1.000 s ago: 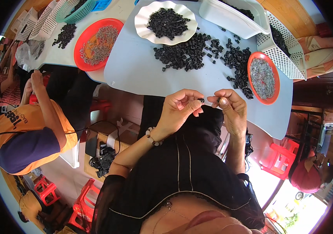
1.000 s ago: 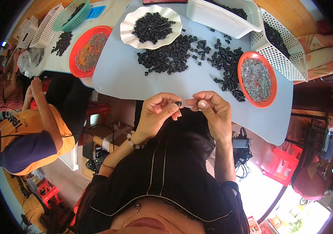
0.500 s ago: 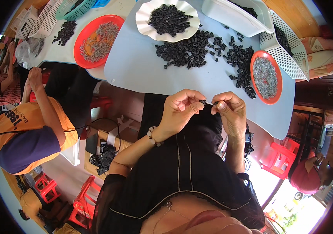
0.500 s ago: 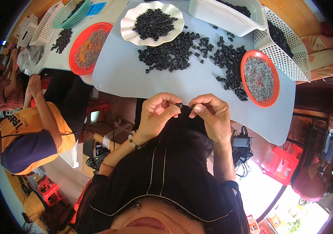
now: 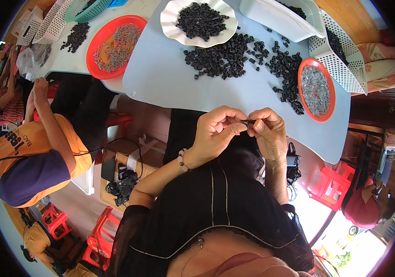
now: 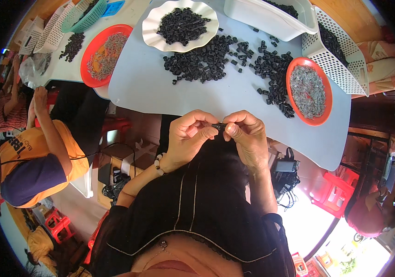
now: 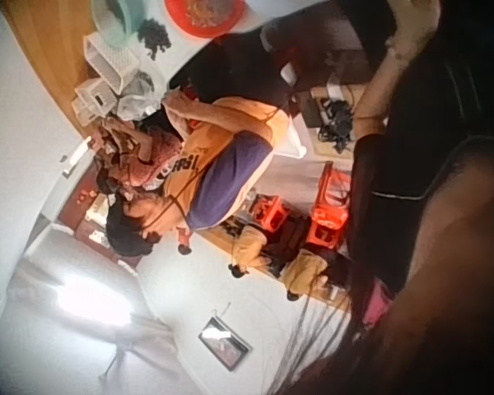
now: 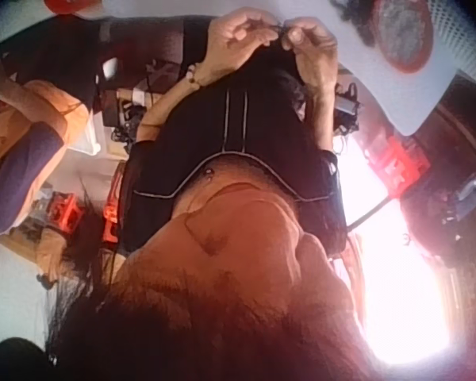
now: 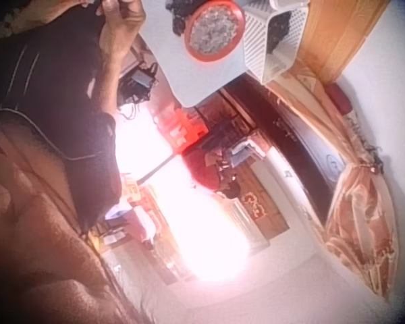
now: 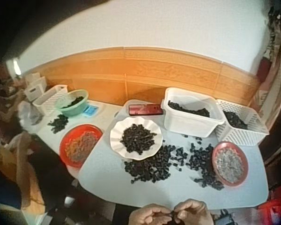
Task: The person assembles small components by picking up plastic parts and inserting metal pieces into them by hand.
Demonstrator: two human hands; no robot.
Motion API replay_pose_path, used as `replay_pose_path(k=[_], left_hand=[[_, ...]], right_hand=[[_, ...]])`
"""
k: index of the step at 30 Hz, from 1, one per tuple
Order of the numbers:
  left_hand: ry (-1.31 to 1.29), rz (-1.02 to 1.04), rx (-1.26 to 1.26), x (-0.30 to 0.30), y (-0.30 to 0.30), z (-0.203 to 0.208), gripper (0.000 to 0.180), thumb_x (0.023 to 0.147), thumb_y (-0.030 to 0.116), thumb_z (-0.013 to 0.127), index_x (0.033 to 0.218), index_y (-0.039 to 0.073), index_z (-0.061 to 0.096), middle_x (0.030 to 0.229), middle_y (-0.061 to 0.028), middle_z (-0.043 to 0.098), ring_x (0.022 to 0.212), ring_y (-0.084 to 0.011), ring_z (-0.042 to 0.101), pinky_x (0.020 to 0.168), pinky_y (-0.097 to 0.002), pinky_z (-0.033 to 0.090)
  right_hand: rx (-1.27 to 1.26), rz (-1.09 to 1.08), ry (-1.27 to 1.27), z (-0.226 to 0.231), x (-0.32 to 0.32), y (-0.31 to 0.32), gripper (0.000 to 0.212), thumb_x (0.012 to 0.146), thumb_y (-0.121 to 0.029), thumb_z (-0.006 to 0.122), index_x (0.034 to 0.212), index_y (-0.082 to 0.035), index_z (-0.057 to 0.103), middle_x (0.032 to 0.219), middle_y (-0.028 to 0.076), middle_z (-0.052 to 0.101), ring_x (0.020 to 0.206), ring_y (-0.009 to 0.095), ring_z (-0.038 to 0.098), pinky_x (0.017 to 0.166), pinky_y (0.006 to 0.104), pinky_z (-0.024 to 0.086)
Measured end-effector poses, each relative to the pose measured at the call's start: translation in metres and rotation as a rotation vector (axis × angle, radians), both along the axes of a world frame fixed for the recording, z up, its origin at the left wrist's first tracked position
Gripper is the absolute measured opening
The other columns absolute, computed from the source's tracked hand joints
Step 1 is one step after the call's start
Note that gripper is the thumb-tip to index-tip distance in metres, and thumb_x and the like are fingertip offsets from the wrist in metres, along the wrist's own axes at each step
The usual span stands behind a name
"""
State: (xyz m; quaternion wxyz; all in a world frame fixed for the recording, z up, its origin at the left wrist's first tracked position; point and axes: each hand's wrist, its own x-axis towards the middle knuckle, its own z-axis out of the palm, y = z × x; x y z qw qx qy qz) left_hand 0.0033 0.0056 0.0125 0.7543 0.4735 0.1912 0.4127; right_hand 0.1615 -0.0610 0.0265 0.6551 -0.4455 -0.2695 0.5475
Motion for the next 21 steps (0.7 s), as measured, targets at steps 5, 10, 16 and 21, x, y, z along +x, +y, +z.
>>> replay_pose_path(k=[5, 10, 16, 21], left_hand=[[0.012, -0.013, -0.006, -0.0016, 0.0014, -0.0012, 0.016, 0.089, -0.002, 0.066, 0.105, -0.005, 0.062, 0.093, -0.0081, 0.064, 0.081, -0.0114, 0.061, 0.074, -0.0245, 0.051], [0.031, 0.008, 0.030, -0.0002, 0.0019, -0.0028, 0.015, 0.089, -0.003, 0.066, 0.103, -0.006, 0.062, 0.094, -0.0087, 0.063, 0.084, -0.0127, 0.063, 0.077, -0.0255, 0.053], [0.052, 0.056, 0.084, 0.0022, 0.0006, -0.0012, 0.012, 0.088, -0.004, 0.066, 0.099, -0.005, 0.063, 0.092, -0.0096, 0.064, 0.082, -0.0134, 0.065, 0.075, -0.0255, 0.054], [0.281, 0.116, 0.414, -0.0040, 0.0052, -0.0016, 0.010, 0.084, -0.005, 0.069, 0.093, -0.003, 0.066, 0.091, -0.0094, 0.065, 0.079, -0.0143, 0.064, 0.072, -0.0254, 0.053]], right_hand=[[-0.052, 0.033, 0.031, 0.0002, 0.0006, -0.0007, 0.017, 0.086, -0.013, 0.074, 0.093, 0.000, 0.067, 0.079, 0.005, 0.066, 0.066, 0.011, 0.057, 0.061, 0.0236, 0.047], [-0.076, 0.038, 0.062, 0.0002, 0.0019, -0.0011, 0.017, 0.086, -0.014, 0.074, 0.090, 0.000, 0.066, 0.078, 0.006, 0.066, 0.065, 0.012, 0.056, 0.061, 0.0235, 0.046], [-0.042, 0.078, 0.065, -0.0014, 0.0030, -0.0004, 0.019, 0.088, -0.016, 0.073, 0.087, 0.001, 0.064, 0.080, 0.008, 0.065, 0.069, 0.012, 0.055, 0.064, 0.0248, 0.046], [-0.047, 0.103, 0.014, 0.0009, 0.0020, -0.0010, 0.020, 0.090, -0.018, 0.071, 0.085, 0.000, 0.062, 0.080, 0.008, 0.064, 0.070, 0.012, 0.055, 0.067, 0.0255, 0.046]])
